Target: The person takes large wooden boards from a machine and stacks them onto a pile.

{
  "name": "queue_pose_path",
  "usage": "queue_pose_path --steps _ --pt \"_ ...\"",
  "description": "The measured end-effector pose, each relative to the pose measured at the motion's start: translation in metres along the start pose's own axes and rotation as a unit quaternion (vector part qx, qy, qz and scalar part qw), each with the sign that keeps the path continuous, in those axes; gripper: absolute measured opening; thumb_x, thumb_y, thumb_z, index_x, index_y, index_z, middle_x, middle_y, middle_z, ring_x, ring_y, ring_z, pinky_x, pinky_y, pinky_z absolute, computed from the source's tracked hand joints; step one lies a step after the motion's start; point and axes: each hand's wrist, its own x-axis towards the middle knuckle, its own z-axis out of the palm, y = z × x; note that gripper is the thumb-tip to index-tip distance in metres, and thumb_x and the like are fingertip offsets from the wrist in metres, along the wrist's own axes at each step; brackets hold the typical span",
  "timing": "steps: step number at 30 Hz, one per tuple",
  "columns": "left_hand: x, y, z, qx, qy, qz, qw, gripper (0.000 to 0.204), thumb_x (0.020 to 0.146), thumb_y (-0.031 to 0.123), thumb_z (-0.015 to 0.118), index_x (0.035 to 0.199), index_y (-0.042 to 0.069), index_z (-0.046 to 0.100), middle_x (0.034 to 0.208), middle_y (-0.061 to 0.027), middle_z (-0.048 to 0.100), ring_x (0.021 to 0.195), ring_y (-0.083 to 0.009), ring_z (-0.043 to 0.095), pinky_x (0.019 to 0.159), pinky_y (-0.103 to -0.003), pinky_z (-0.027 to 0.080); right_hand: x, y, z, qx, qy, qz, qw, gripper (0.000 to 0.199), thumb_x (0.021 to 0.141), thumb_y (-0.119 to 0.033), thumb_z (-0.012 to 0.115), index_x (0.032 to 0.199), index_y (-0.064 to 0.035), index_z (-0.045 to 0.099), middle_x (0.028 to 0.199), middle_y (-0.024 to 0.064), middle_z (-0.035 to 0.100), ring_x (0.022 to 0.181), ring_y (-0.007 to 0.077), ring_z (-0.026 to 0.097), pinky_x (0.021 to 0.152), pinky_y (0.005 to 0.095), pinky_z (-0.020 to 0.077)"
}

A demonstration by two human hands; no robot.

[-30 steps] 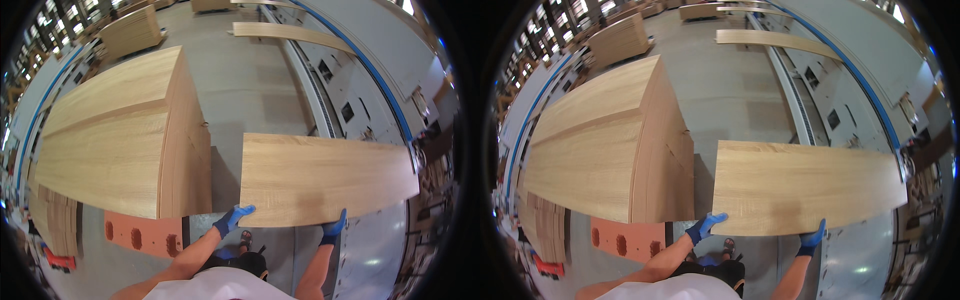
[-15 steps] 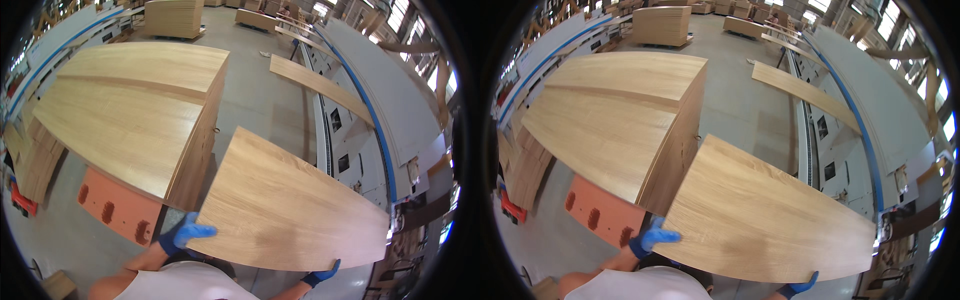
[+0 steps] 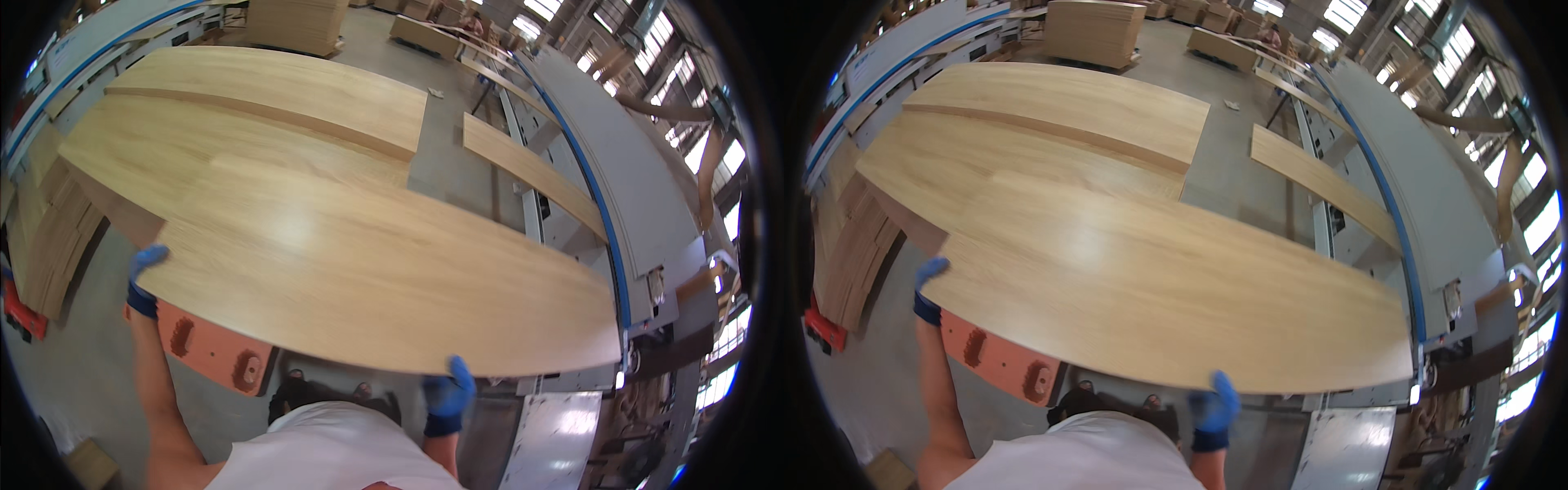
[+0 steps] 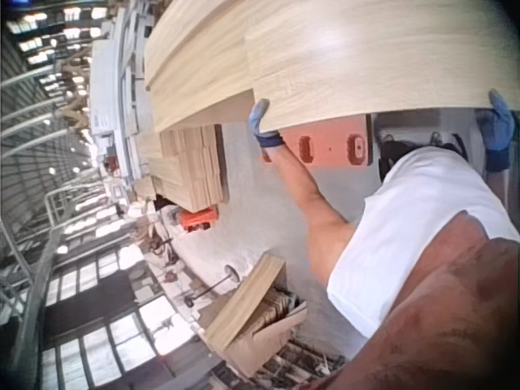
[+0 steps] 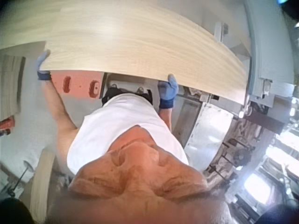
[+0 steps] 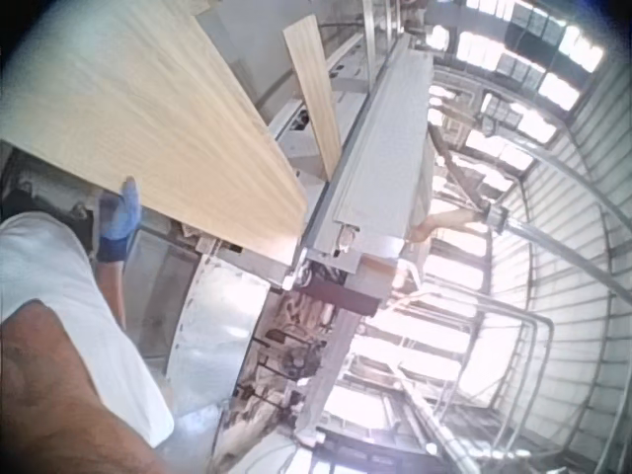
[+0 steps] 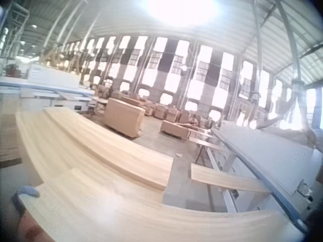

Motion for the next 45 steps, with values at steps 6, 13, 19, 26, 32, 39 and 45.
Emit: queue_pose_path --steps 6,13,19,26,32,39,45 --pt "0.058 0.035 -0.156 -0.295 0.308 -0.041 0.904 0.048 0.09 0.035 0.038 0.122 0.0 0.045 0.123 -0.0137 0.05 0.113 -0.0265 0.047 0.093 -0.039 0.039 0.056 0.214 0.163 -0.287 -0.375 0.388 0.791 0.05 0.092 -0.028 0.045 0.134 -0.0048 0.033 0.124 0.0129 0.051 0.099 0.0184 0.055 0.082 0.0271 0.0432" --pt "-0.035 -0.011 0.013 -0.135 0.348 -0.051 0.926 0.059 0.09 0.046 0.038 0.133 0.005 0.035 0.135 -0.0136 0.038 0.123 -0.0297 0.037 0.101 -0.043 0.027 0.031 0.18 0.206 -0.503 -0.419 0.21 0.727 0.035 0.089 -0.014 0.047 0.121 -0.0007 0.05 0.112 0.0101 0.058 0.095 0.017 0.056 0.084 0.0287 0.0435" --pt "-0.035 -0.007 0.131 0.112 0.316 0.055 0.941 0.049 0.094 0.03 0.039 0.133 0.001 0.033 0.132 -0.0134 0.039 0.116 -0.0245 0.041 0.099 -0.037 0.029 0.072 0.025 0.16 -0.686 -0.022 -0.398 0.608 0.031 0.086 -0.002 0.045 0.115 0.0051 0.053 0.113 0.0145 0.058 0.1 0.0204 0.056 0.089 0.0315 0.0424" --pt "0.024 -0.013 0.133 0.148 0.425 0.029 0.892 0.051 0.092 0.026 0.045 0.129 -0.007 0.034 0.121 -0.0176 0.048 0.105 -0.0226 0.048 0.091 -0.032 0.038 0.115 -0.049 0.1 -0.628 0.049 -0.125 0.766 0.033 0.091 -0.021 0.047 0.111 0.0041 0.055 0.101 0.0052 0.06 0.09 0.0117 0.054 0.079 0.0262 0.0428" --pt "0.068 0.003 0.104 0.196 0.402 0.131 0.885 0.055 0.092 0.031 0.044 0.128 -0.008 0.034 0.122 -0.0237 0.048 0.104 -0.0303 0.052 0.089 -0.035 0.04 0.14 -0.027 0.103 -0.593 -0.01 -0.061 0.803 0.035 0.09 -0.022 0.05 0.114 0.0025 0.053 0.101 0.0039 0.06 0.088 0.009 0.054 0.078 0.0232 0.0428" --pt "0.108 0.004 0.03 0.272 0.443 0.115 0.847 0.051 0.09 0.028 0.048 0.123 -0.01 0.041 0.116 -0.0232 0.053 0.102 -0.0281 0.054 0.088 -0.034 0.04 0.155 0.033 0.135 -0.569 -0.01 -0.046 0.821 0.037 0.09 -0.019 0.049 0.118 0.0043 0.048 0.1 0.0067 0.06 0.085 0.0102 0.054 0.074 0.0239 0.0435" --pt "0.123 0.005 -0.012 0.364 0.455 0.102 0.806 0.056 0.089 0.036 0.046 0.119 -0.011 0.045 0.117 -0.0264 0.052 0.105 -0.032 0.052 0.09 -0.034 0.038 0.165 0.059 0.141 -0.681 -0.027 -0.13 0.72 0.039 0.088 -0.022 0.05 0.114 0.0066 0.048 0.099 0.0223 0.061 0.09 0.028 0.059 0.078 0.0328 0.0443"
